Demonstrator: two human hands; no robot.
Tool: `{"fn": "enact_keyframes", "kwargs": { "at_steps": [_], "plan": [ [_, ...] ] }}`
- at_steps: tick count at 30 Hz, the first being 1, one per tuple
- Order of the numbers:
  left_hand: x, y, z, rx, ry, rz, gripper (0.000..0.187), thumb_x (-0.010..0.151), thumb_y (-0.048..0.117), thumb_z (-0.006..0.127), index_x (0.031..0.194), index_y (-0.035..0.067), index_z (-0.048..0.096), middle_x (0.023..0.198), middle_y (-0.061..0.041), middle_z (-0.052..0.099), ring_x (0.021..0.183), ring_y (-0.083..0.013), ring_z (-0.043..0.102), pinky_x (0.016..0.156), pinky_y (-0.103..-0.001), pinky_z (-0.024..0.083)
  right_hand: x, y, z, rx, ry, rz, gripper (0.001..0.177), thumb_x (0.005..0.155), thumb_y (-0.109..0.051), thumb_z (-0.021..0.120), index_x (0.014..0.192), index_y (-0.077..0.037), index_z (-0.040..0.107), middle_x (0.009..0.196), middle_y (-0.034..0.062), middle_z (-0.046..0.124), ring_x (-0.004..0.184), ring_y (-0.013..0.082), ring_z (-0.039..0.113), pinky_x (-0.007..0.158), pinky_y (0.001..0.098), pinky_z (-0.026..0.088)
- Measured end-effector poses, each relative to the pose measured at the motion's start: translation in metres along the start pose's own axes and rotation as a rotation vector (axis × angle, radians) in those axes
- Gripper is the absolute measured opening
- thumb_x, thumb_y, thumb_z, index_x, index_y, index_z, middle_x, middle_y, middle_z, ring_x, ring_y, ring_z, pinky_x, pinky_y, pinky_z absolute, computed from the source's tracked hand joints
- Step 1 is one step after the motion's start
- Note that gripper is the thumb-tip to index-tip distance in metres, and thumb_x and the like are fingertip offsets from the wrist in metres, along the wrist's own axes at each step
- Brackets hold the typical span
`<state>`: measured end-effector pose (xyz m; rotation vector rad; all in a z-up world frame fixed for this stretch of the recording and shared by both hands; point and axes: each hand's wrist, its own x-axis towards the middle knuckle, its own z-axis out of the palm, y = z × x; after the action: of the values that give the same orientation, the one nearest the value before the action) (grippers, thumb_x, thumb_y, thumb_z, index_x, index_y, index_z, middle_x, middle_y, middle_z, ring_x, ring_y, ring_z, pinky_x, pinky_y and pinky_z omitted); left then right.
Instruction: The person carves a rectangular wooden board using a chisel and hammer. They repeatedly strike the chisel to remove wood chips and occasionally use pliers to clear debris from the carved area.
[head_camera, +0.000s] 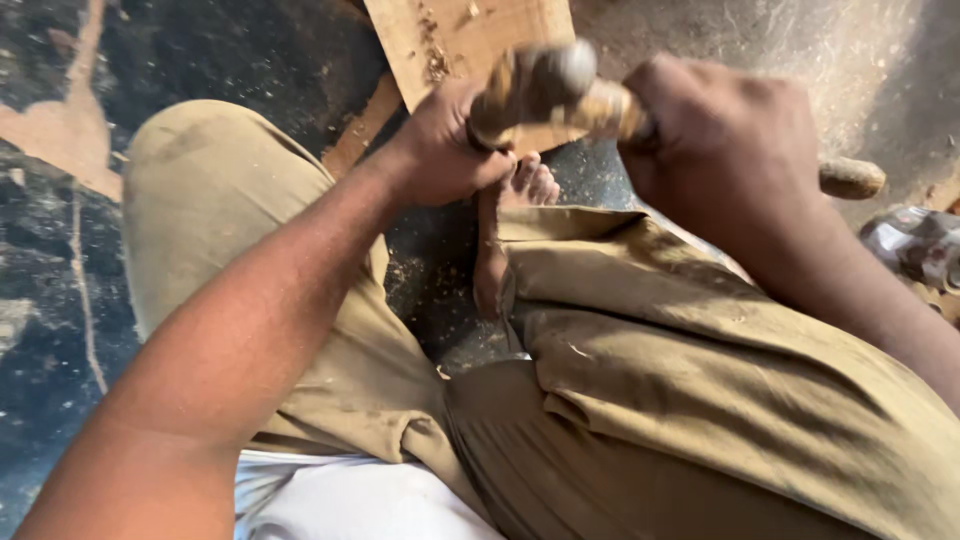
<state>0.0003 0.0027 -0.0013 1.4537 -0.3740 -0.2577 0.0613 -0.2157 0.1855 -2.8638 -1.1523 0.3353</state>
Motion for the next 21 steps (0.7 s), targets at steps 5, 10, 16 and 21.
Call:
{"fn": "enact_keyframes", "kwargs": {
  "at_steps": [5,10,16,21],
  "plan": [
    [0.003,-0.020,-0.014,-0.308,0.195,-0.170,0.012,0.083,0.001,0.067,0.089,0.008,0.059,0.081,0.000,0.057,0.074,-0.0118,0.058,0.066,-0.031,0.050,-0.025,0.005,0.018,0.285,0.144,0.135,0.010,0.096,-0.001,0.067,0.105,-0.002,0.063,0.088,0.0097,0.067,0.080,0.0191,0.069,0.075,0.0358,0.055],
    [0.021,-0.048,-0.041,-0.529,0.333,-0.306,0.011,0.071,0.001,0.059,0.078,0.010,0.058,0.075,-0.002,0.057,0.068,-0.0140,0.058,0.062,-0.035,0.052,-0.032,0.004,0.018,0.458,0.113,0.412,0.013,0.099,-0.003,0.074,0.098,0.000,0.061,0.084,0.0085,0.063,0.079,0.0143,0.062,0.073,0.0322,0.053],
    [0.024,-0.018,-0.061,-0.695,0.319,-0.310,0.011,0.073,-0.002,0.059,0.071,0.008,0.062,0.075,-0.005,0.062,0.072,-0.0176,0.065,0.073,-0.037,0.059,-0.024,0.000,0.016,0.541,0.095,0.497,0.015,0.094,-0.004,0.073,0.096,-0.002,0.059,0.087,0.0018,0.060,0.082,0.0090,0.059,0.074,0.0297,0.050],
    [0.009,0.029,-0.038,-0.261,0.118,-0.202,0.016,0.077,0.001,0.064,0.089,0.012,0.060,0.085,0.003,0.062,0.075,-0.0085,0.064,0.069,-0.027,0.058,-0.026,0.003,0.017,0.470,0.097,0.403,0.016,0.096,0.000,0.074,0.095,-0.001,0.059,0.087,0.0026,0.060,0.082,0.0093,0.058,0.075,0.0293,0.050]
  ]
}}
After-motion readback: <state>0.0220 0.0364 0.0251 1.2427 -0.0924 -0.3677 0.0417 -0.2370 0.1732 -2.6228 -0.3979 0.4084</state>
